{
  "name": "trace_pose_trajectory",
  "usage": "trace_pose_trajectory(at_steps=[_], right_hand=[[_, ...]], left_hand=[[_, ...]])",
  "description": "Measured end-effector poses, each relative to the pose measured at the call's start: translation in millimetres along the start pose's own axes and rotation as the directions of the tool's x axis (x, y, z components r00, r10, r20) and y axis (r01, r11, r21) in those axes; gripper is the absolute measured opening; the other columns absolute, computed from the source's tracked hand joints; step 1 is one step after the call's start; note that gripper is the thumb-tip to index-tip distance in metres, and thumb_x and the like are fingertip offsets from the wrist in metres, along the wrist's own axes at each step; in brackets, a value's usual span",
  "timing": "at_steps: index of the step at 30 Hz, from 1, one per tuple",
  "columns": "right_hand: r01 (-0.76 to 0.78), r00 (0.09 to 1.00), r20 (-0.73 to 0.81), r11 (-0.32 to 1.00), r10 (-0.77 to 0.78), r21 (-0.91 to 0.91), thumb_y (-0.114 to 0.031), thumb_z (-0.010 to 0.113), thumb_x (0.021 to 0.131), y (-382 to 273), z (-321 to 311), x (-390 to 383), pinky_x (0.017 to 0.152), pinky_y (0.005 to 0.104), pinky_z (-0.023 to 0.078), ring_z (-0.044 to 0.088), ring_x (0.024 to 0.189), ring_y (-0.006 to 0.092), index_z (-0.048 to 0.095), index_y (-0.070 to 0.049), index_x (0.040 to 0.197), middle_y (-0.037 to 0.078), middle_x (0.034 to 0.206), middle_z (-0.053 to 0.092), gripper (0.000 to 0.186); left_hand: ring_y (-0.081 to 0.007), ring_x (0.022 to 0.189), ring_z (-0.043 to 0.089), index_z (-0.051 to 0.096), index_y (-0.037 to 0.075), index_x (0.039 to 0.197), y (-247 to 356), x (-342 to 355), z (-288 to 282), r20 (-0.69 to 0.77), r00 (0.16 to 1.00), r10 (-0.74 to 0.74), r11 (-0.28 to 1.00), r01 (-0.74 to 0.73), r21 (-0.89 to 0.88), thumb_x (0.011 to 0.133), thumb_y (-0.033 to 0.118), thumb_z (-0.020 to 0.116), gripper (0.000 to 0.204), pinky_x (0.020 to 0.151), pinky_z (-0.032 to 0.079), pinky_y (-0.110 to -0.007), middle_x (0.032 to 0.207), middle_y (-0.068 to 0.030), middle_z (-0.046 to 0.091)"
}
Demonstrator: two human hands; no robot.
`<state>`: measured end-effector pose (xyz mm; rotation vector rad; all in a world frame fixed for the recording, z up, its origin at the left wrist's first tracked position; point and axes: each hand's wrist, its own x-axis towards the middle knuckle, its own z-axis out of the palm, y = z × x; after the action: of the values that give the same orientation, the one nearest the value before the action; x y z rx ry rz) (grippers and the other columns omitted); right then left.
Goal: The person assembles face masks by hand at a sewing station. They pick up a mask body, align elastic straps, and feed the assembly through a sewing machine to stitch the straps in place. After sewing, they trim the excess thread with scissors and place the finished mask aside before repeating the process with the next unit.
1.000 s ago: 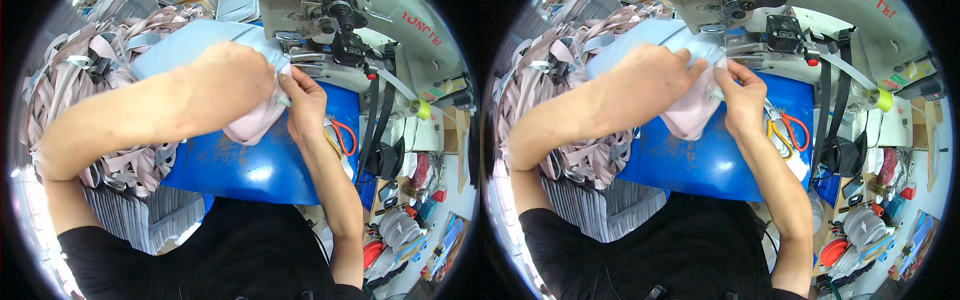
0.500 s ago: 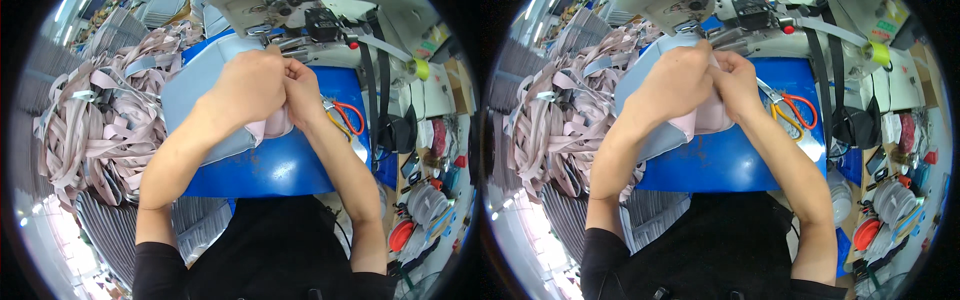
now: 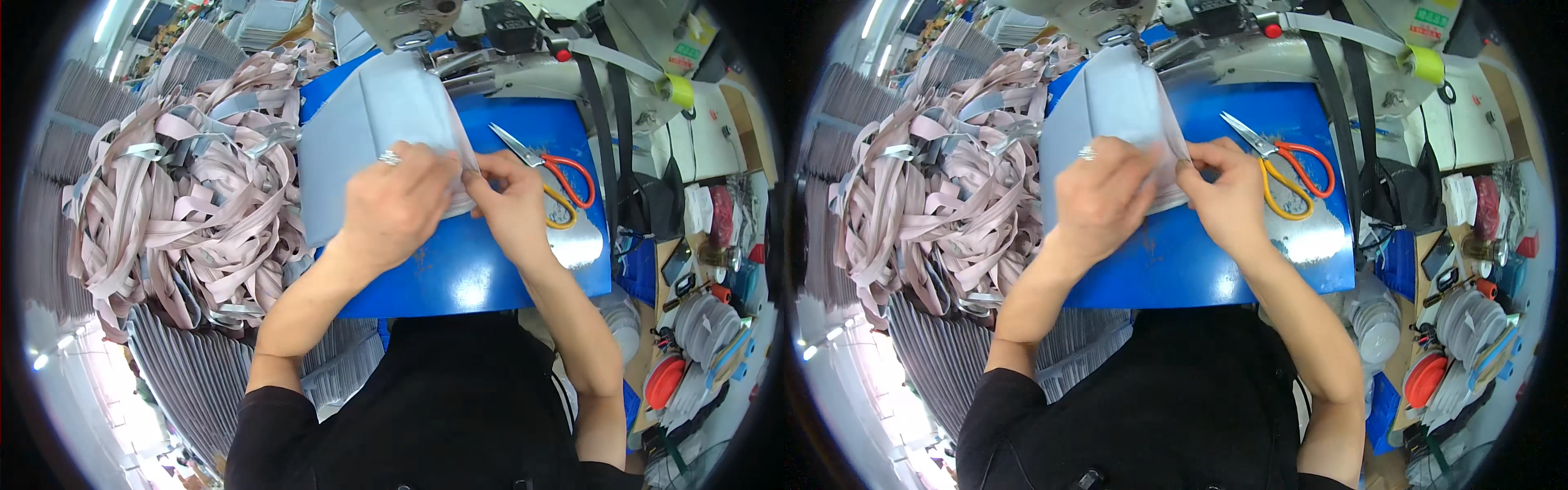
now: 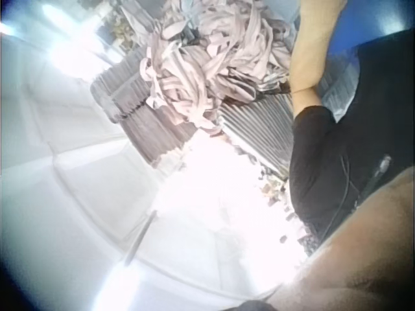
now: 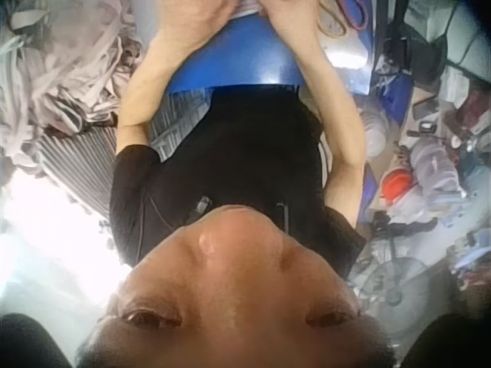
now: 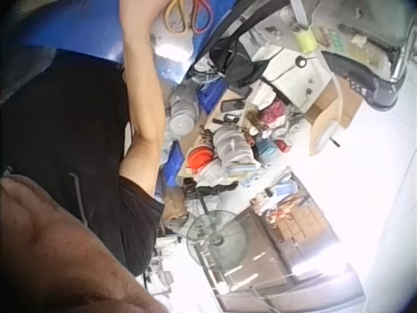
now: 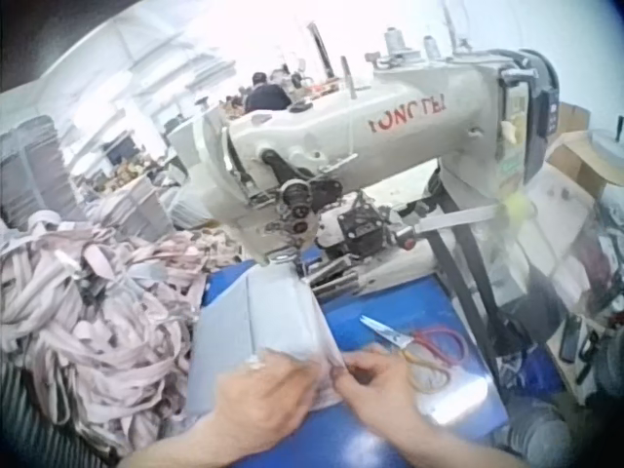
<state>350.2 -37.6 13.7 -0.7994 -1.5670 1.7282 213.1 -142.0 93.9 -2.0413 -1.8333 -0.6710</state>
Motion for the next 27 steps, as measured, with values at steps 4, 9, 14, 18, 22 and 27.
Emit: trace_pose_trajectory(at_steps=[4, 9, 14, 18, 22, 27], right_hand=[[-0.172, 0.985, 0.056, 0.956, 0.164, 0.239, -0.006, 0.07, 0.096, -12, 4, -4, 0.058, 0.0231, 0.06, 0.066, 0.08, 0.0101, 0.078, 0.002, 0.112, 0.006, 0.102, 0.062, 0.019], [-0.23, 0.973, 0.081, 0.898, 0.215, 0.374, -0.004, 0.069, 0.096, -16, 19, 19, 0.064, 0.0247, 0.064, 0.065, 0.079, 0.0075, 0.077, 0.002, 0.112, 0.003, 0.102, 0.059, 0.019], [-0.2, 0.979, 0.052, 0.885, 0.196, 0.421, -0.004, 0.069, 0.095, -10, 34, 49, 0.064, 0.0255, 0.063, 0.066, 0.079, 0.0079, 0.076, 0.001, 0.113, 0.003, 0.099, 0.062, 0.02], [-0.214, 0.966, -0.026, 0.856, 0.256, 0.471, -0.004, 0.072, 0.092, -19, 47, 70, 0.063, 0.0267, 0.062, 0.066, 0.076, 0.0078, 0.076, 0.002, 0.111, 0.003, 0.092, 0.07, 0.02], [-0.104, 0.981, -0.099, 0.881, 0.167, 0.462, -0.005, 0.075, 0.089, -20, 50, 77, 0.061, 0.0233, 0.052, 0.066, 0.075, 0.0081, 0.076, 0.006, 0.106, 0.003, 0.083, 0.072, 0.02], [-0.06, 0.977, -0.172, 0.941, 0.123, 0.333, -0.012, 0.082, 0.087, -16, 55, 82, 0.073, 0.0247, 0.051, 0.066, 0.08, 0.0102, 0.075, 0.007, 0.106, 0.007, 0.094, 0.075, 0.027]], left_hand=[[-0.0206, 0.071, 0.063, 0.075, 0.005, 0.107, -4, 3, 16, -0.016, 0.999, 0.044, 0.998, -0.044, 0.036, 0.068, 0.004, 0.079, 0.039, 0.055, 0.05, -0.034, 0.084, -0.0043, 0.059], [-0.0199, 0.067, 0.062, 0.074, 0.007, 0.11, -24, 22, 13, 0.052, 0.997, 0.061, 0.994, -0.065, 0.084, 0.074, 0.008, 0.077, 0.036, 0.054, 0.05, -0.033, 0.086, -0.0036, 0.056], [-0.0218, 0.067, 0.064, 0.073, 0.009, 0.11, -51, 36, 16, 0.101, 0.994, 0.039, 0.995, -0.048, 0.085, 0.079, 0.01, 0.076, 0.031, 0.054, 0.051, -0.036, 0.089, -0.0052, 0.057], [-0.026, 0.074, 0.066, 0.073, 0.01, 0.11, -66, 50, 21, 0.096, 0.995, -0.018, 0.997, 0.011, 0.073, 0.081, 0.007, 0.076, 0.03, 0.06, 0.054, -0.04, 0.09, -0.0062, 0.059], [-0.0331, 0.094, 0.07, 0.071, 0.007, 0.121, -47, 16, 15, 0.035, 0.999, -0.001, 0.998, 0.003, -0.07, 0.082, 0.003, 0.077, 0.04, 0.077, 0.057, -0.04, 0.109, -0.0137, 0.066], [-0.0409, 0.118, 0.064, 0.056, 0.003, 0.144, -32, -24, 41, -0.024, 0.975, -0.221, 0.969, 0.217, -0.118, 0.083, -0.001, 0.076, 0.064, 0.099, 0.053, -0.044, 0.132, -0.0239, 0.063]])
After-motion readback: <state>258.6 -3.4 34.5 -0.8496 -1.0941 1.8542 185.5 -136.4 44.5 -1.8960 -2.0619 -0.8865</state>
